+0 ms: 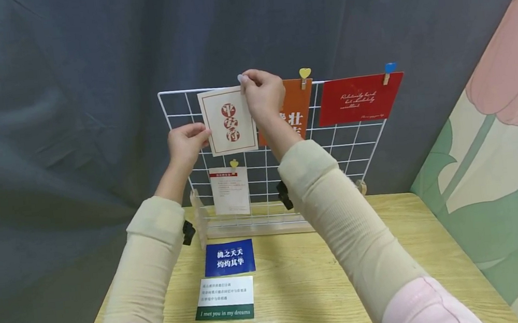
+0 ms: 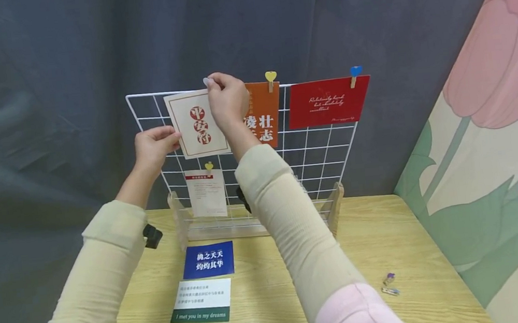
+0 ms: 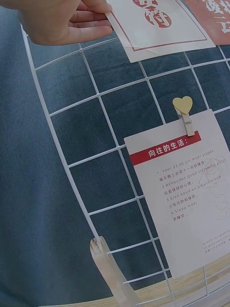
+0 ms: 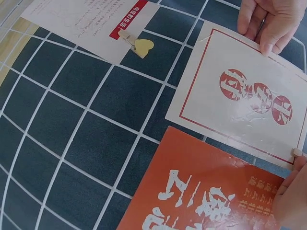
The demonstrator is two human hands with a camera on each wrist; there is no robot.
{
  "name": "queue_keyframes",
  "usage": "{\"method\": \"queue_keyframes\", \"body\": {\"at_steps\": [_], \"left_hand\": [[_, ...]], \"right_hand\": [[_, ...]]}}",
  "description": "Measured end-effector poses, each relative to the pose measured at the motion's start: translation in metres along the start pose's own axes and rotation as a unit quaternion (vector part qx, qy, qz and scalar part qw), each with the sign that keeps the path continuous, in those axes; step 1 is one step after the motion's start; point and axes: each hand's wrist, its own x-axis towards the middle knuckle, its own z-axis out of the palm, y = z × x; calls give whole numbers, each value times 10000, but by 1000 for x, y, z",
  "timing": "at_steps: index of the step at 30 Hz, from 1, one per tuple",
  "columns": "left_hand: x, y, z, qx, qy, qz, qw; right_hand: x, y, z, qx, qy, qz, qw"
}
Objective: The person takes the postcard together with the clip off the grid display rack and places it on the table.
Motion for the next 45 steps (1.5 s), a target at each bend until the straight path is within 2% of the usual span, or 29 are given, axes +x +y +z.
{"method": "queue_keyframes", "body": {"at_steps": [5,11,15,20,22,26,29,33,36,39,45], "left_hand": [[1,-1,-1,-19,-6,18,10000],[2,-3,-3,-40,-12,-26,10000],[1,-5,-4,44,-22,-78,10000],[-2,-12,-7,-78,-207,-31,9998],[-3,-15,-8,-123,-276,-18,9995],[-5,-20,-10,-181,-305,-34,9994],[-5,-23,-11,-229,-350,-87,9991],[-7,-27,-11,-324,-442,-172,9983],[-8,-30,-10,-387,-486,-229,9978],[-10,-35,-10,-350,-523,-235,9977],[-14,-44,-7,-351,-597,-282,9972]], "right_hand": [[-37,-42,-22,-113,-4,-120,9999],[-51,-59,-30,-205,-49,-247,9995],[-53,-59,-30,-175,-129,-224,9995],[-55,-55,-29,-39,-178,-291,9994],[-55,-54,-29,115,-201,-198,9995],[-16,-2,-3,407,-207,-223,9987],[-2,22,6,560,-279,-293,9976],[-38,-15,-16,631,-419,-338,9966],[-58,-32,-27,726,-487,-354,9955],[-66,-32,-33,848,-554,-425,9939],[-71,-19,-36,1020,-574,-611,9912]]}}
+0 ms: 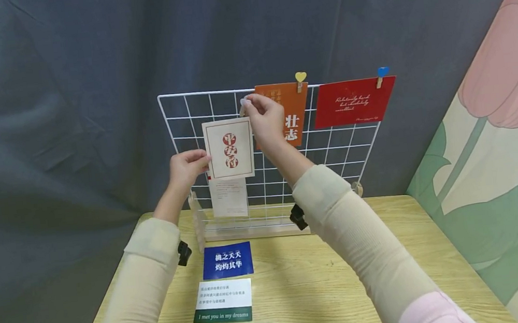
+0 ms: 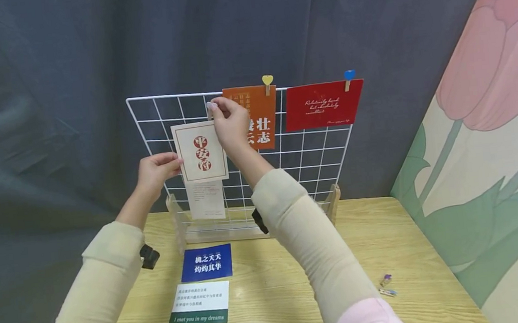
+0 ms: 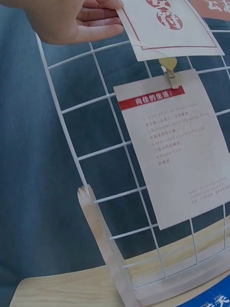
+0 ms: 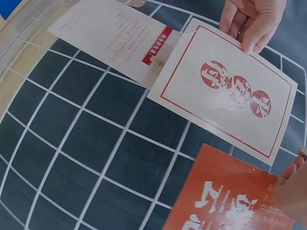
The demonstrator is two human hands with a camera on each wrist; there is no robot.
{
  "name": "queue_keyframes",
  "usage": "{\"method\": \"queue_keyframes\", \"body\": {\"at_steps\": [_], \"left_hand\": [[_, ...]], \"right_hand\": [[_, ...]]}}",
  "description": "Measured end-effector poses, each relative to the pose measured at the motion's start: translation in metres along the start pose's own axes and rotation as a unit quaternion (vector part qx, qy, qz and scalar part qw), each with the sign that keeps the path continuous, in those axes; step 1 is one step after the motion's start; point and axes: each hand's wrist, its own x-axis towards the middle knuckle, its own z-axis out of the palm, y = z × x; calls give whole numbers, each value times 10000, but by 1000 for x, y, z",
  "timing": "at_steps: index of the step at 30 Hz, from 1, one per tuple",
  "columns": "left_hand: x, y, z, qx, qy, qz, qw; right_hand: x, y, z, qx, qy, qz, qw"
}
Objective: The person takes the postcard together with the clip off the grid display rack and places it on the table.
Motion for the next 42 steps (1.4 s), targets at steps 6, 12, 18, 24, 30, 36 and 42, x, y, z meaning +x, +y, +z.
{"method": "queue_keyframes", "body": {"at_steps": [6,12,18,24,30,36,42], "left_hand": [[-3,-10,1,-45,-79,-150,9998],[-6,-19,3,-35,-81,-376,9993],[-10,-30,3,-125,-91,-620,9980],[-18,-42,10,-234,-143,-719,9970],[-23,-52,17,-368,-69,-840,9958],[-26,-58,23,-500,-2,-1047,9932],[-30,-66,29,-617,52,-1246,9903]], "right_hand": [[-7,11,-5,129,-84,48,9999],[-15,19,-9,90,-226,172,9996],[-22,30,-12,187,-243,129,9994],[-30,44,-17,140,-171,160,9996],[-40,55,-21,90,-190,241,9995],[-48,62,-23,77,-211,324,9992],[-58,69,-29,102,-252,445,9986]]}}
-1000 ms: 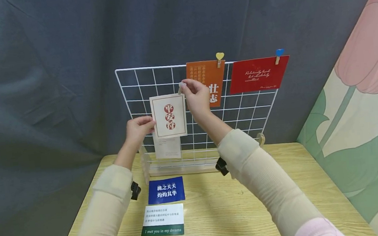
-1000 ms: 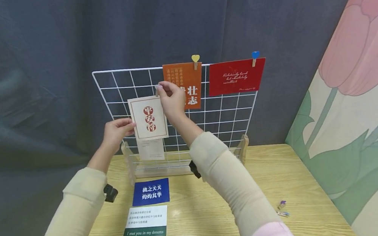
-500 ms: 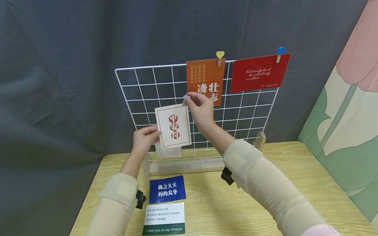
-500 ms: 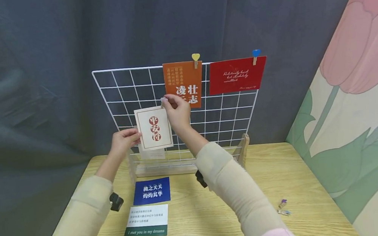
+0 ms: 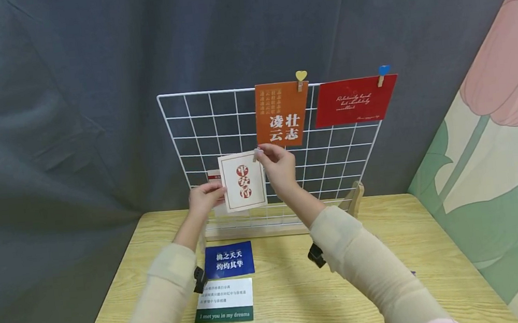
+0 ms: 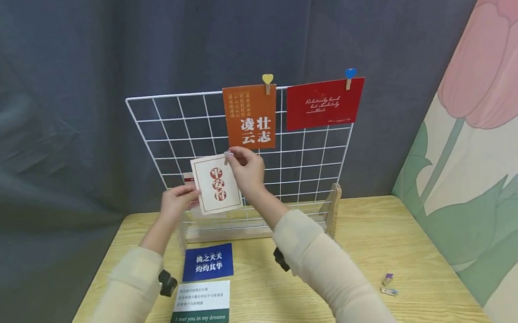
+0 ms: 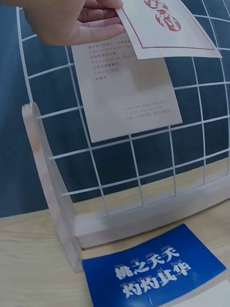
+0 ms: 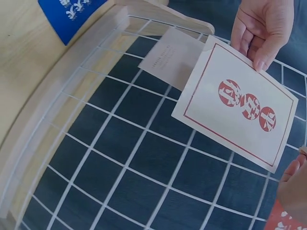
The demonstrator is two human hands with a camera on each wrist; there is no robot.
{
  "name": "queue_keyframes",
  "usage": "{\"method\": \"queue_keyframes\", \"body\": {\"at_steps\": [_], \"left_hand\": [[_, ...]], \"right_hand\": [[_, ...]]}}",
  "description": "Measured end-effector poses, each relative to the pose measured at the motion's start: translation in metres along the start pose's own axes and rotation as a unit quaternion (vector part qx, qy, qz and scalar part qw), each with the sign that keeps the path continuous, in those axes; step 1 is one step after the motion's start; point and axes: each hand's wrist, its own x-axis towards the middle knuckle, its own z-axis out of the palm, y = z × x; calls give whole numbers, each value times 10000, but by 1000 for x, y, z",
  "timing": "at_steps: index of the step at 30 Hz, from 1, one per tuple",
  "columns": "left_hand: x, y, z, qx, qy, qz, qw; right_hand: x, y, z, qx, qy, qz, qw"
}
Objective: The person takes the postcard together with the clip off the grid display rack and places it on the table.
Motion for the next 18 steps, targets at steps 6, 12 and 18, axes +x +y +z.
{"method": "queue_keyframes", "body": {"at_steps": [6,12,18], "left_hand": [[-6,-10,4,-172,-51,-145,9997],[-7,-26,7,-199,-67,-251,9995],[2,-54,6,-366,-291,179,9987]], "right_hand": [[-7,17,-8,-47,-37,26,10000],[-16,27,-14,-180,-149,216,9995],[-21,33,-17,-348,-142,195,9991]]}}
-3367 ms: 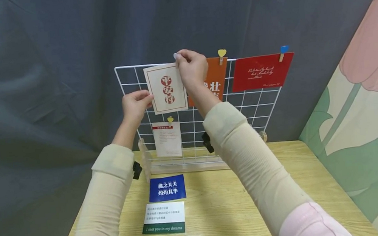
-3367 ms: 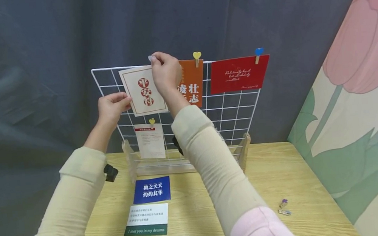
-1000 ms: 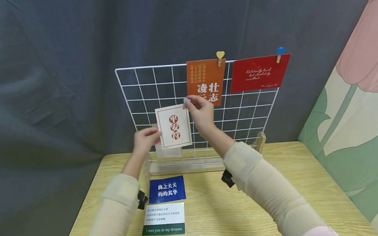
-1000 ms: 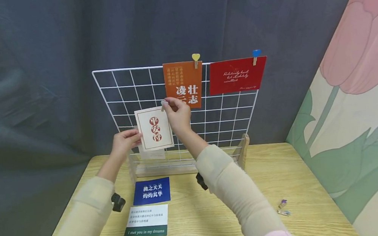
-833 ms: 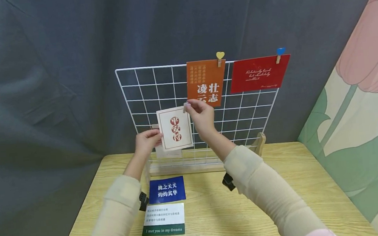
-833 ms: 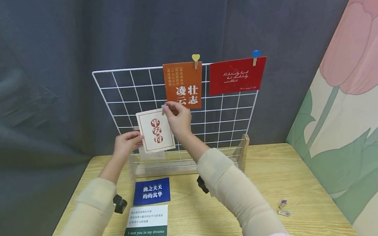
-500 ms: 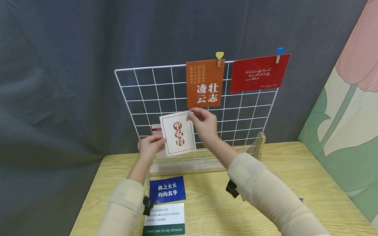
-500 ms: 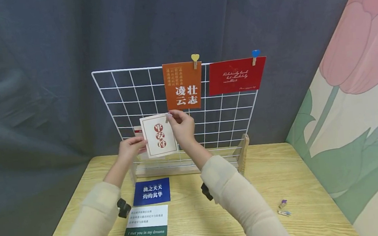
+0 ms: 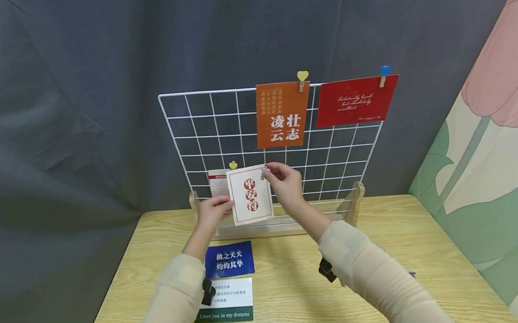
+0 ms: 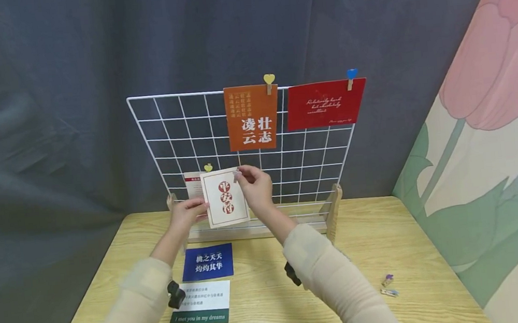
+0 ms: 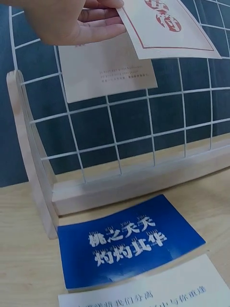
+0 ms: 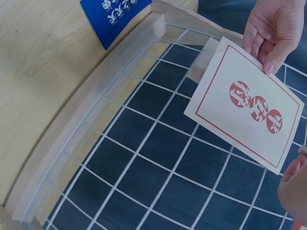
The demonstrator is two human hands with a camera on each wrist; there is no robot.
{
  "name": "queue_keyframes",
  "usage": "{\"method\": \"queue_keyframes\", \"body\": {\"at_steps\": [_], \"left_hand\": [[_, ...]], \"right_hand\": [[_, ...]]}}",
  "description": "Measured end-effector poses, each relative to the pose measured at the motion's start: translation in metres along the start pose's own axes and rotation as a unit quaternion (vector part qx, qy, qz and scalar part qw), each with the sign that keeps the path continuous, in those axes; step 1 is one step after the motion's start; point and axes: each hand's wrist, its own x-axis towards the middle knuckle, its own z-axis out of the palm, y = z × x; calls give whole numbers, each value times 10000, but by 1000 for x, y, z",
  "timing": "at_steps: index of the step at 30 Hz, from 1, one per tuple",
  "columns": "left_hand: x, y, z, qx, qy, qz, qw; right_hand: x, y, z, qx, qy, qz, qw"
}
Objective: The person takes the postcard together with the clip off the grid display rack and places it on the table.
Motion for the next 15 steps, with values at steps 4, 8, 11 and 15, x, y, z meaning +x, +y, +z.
{"method": "queue_keyframes", "body": {"at_steps": [4,8,11,15], "left_hand": [[-2,-7,3,28,-1,-100,9999],[-16,3,9,143,160,-418,9989],[-20,0,9,53,114,-452,9989],[-23,-8,10,2,95,-487,9988]], "right_hand": [[-4,5,-2,-27,16,38,10000],[-7,10,-4,203,30,130,9997],[-10,14,-6,245,66,210,9995],[-15,20,-9,198,89,267,9994]]}}
